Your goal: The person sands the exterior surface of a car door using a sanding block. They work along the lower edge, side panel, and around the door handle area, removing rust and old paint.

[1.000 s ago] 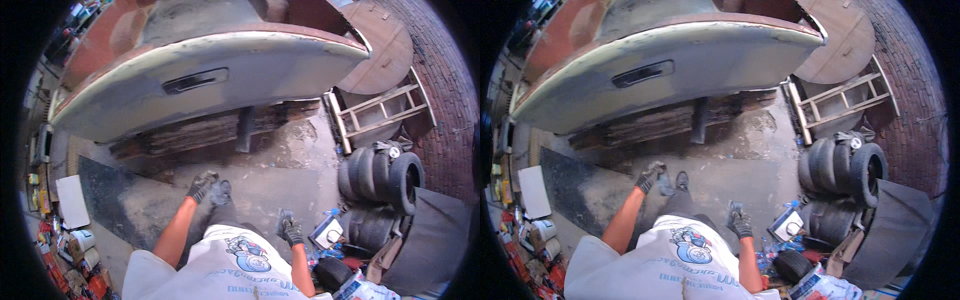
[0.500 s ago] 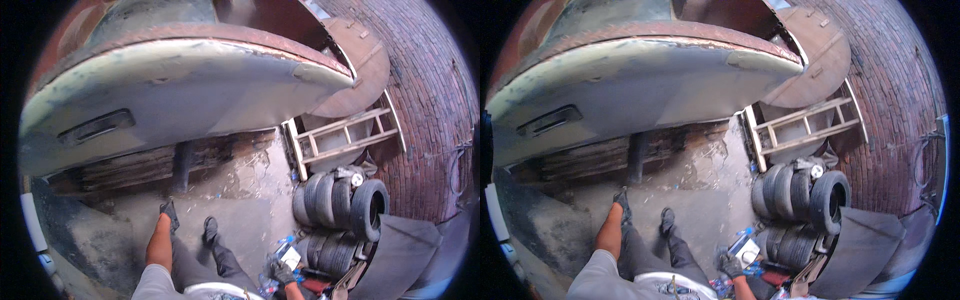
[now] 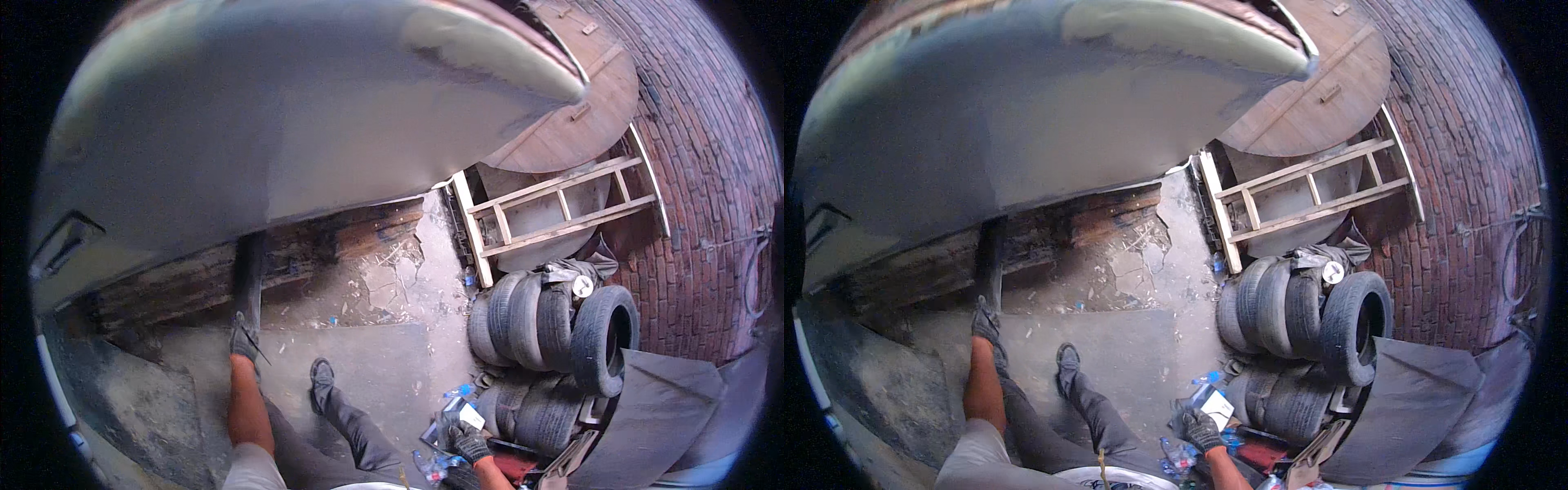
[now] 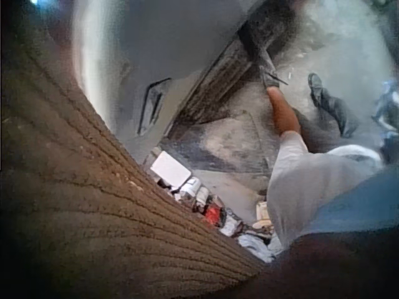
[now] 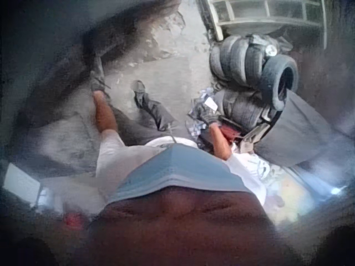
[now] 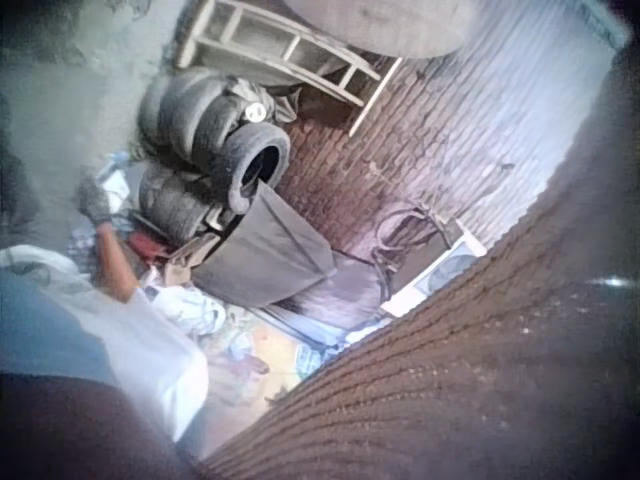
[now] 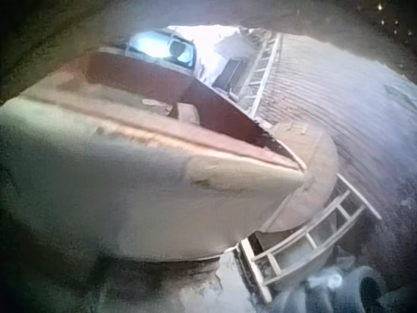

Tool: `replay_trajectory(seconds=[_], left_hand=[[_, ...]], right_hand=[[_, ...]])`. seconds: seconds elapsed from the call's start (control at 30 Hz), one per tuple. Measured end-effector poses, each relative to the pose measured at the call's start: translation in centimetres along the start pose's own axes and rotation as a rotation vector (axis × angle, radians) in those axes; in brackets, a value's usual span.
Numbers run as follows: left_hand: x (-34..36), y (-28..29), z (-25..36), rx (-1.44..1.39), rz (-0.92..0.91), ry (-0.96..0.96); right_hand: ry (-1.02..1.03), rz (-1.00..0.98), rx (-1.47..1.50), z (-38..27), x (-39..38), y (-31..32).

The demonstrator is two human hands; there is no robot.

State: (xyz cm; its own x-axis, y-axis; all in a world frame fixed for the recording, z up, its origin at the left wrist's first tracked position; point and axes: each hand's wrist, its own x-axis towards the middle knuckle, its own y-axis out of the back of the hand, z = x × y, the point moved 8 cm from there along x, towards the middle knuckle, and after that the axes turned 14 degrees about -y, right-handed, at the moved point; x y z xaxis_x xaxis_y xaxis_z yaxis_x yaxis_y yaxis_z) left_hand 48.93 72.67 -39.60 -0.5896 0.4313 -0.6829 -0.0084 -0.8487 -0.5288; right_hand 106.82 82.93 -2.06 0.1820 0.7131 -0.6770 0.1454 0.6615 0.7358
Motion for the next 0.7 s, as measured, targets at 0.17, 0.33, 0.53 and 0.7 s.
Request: replay_trajectory(seconds=[0.17,0.33,0.53,0.7], left_hand=[[-14.9,-5.0,7.3,0.046,0.065,-0.034],[-30.1,-6.8,17.4,0.461,0.164,-0.338],[-43.0,-14.6,24.3,0.928,-0.023,-0.299],[-49.8,-23.1,27.7,0.847,-0.335,-0.493]], right_hand=[[0.413,0.068,-0.294,-7.7,1.5,-1.4],[0.548,-0.196,0.049,-20.4,1.5,1.5],[1.049,0.107,0.293,-31.6,-3.6,8.6],[1.187,0.919,0.096,-31.2,-2.1,14.2]])
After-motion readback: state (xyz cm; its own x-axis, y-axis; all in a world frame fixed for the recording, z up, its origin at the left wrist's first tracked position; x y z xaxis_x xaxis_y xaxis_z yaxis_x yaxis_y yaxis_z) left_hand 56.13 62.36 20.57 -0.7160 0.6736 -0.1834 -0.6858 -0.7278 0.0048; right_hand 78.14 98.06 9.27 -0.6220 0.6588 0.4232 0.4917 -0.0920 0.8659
